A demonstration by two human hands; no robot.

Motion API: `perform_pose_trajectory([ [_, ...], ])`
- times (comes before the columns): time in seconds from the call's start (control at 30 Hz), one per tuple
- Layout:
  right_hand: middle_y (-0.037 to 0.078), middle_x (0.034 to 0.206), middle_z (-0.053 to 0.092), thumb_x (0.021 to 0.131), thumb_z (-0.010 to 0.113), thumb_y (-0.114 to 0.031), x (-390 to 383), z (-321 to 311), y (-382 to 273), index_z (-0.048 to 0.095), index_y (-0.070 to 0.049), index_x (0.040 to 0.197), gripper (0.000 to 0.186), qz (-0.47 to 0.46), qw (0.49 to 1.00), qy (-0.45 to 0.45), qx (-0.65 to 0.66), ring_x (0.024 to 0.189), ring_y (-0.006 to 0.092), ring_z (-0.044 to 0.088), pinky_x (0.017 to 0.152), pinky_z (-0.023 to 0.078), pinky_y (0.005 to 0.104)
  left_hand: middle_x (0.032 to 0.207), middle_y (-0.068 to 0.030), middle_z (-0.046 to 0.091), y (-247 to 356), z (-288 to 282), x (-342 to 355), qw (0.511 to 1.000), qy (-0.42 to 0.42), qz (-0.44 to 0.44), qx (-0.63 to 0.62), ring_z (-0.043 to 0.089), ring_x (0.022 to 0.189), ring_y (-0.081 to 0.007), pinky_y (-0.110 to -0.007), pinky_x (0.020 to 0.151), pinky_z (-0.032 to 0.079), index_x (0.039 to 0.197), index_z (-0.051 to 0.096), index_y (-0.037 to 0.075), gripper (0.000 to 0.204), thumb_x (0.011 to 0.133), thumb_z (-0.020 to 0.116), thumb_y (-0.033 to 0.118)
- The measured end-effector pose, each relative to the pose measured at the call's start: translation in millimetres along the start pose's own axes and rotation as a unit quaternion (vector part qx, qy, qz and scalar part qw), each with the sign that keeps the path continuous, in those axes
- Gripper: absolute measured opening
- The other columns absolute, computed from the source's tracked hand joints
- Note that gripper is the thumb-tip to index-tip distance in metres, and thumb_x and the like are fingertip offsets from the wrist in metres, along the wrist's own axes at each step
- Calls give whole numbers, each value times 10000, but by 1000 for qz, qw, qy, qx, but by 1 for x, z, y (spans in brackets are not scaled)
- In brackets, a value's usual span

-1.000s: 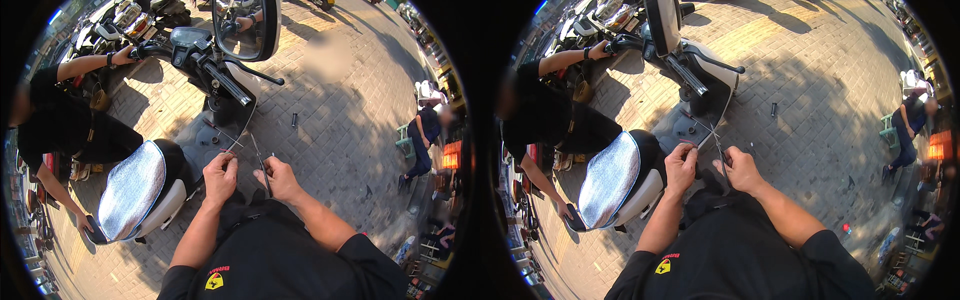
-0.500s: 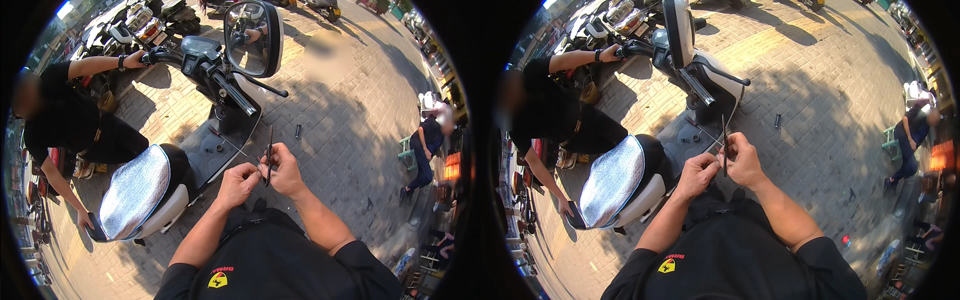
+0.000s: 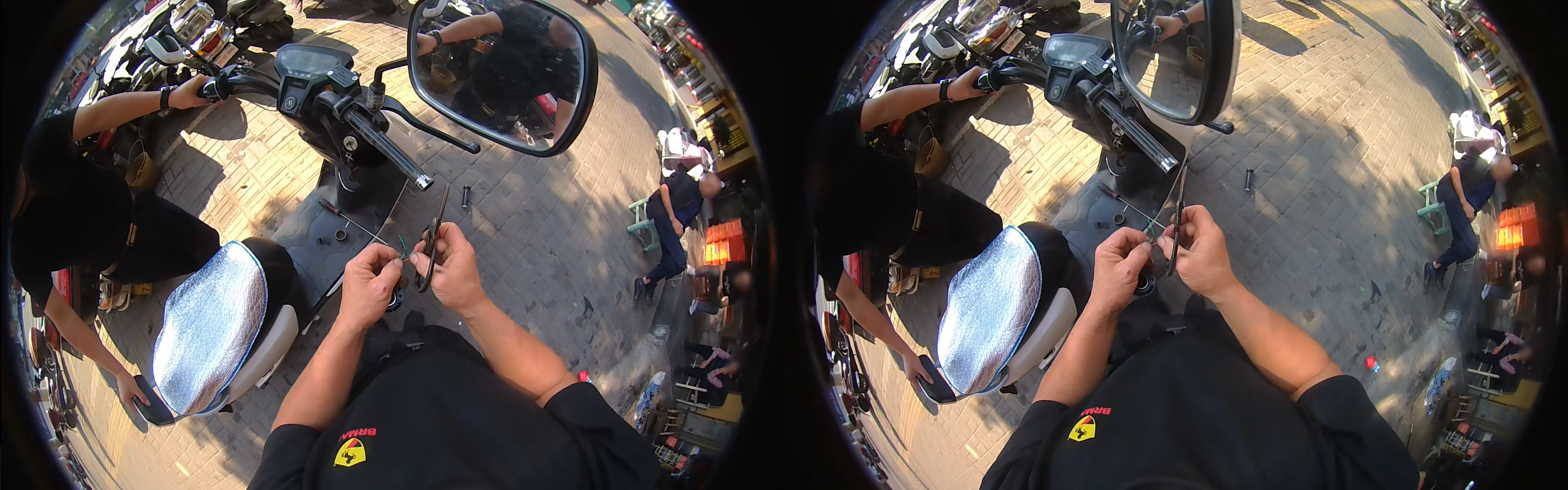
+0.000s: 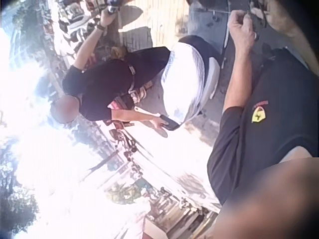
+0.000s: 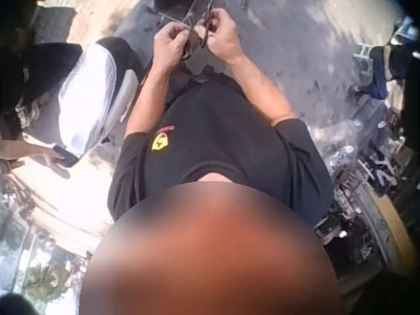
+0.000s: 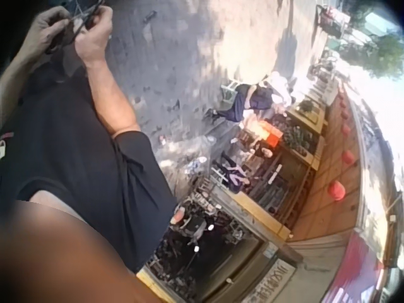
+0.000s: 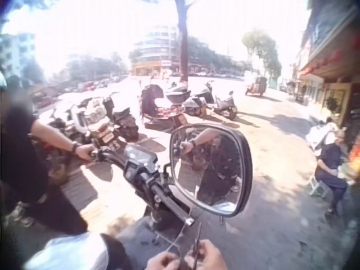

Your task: The person works on a scooter's handlebar wiring, using scissors to cut a wire and a red-handled tool to strip and connect wires near the ignition area. The person then attaches a black handlebar grip to the right handlebar.

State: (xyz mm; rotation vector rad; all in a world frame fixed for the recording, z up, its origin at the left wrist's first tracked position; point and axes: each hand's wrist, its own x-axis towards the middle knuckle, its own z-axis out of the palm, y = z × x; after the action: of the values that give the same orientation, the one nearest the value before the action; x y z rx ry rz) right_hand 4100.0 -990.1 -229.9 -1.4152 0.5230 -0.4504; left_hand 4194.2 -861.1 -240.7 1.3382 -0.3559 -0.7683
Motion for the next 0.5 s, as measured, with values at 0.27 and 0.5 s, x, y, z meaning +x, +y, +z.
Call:
perform_pose_trajectory([
  [0.27, 9, 797, 613, 827, 739, -19, 5, 13, -9, 516, -19, 1056, 319, 33, 997, 8, -64, 712, 55, 560, 634, 449, 226, 713, 30, 582, 7, -28, 28, 999, -30, -31, -33, 519, 623, -42, -216, 562, 405, 874, 606, 20, 39, 908, 624, 20],
  [0.5, 100, 663, 652, 797, 801, -181, 10, 16, -21, 582, -2, 954, 323, 73, 938, -54, -334, 595, 204, 639, 612, 485, 324, 739, 40, 597, 8, -50, 51, 999, -17, -30, -34, 531, 640, -38, -220, 585, 430, 893, 628, 20, 26, 913, 631, 36],
])
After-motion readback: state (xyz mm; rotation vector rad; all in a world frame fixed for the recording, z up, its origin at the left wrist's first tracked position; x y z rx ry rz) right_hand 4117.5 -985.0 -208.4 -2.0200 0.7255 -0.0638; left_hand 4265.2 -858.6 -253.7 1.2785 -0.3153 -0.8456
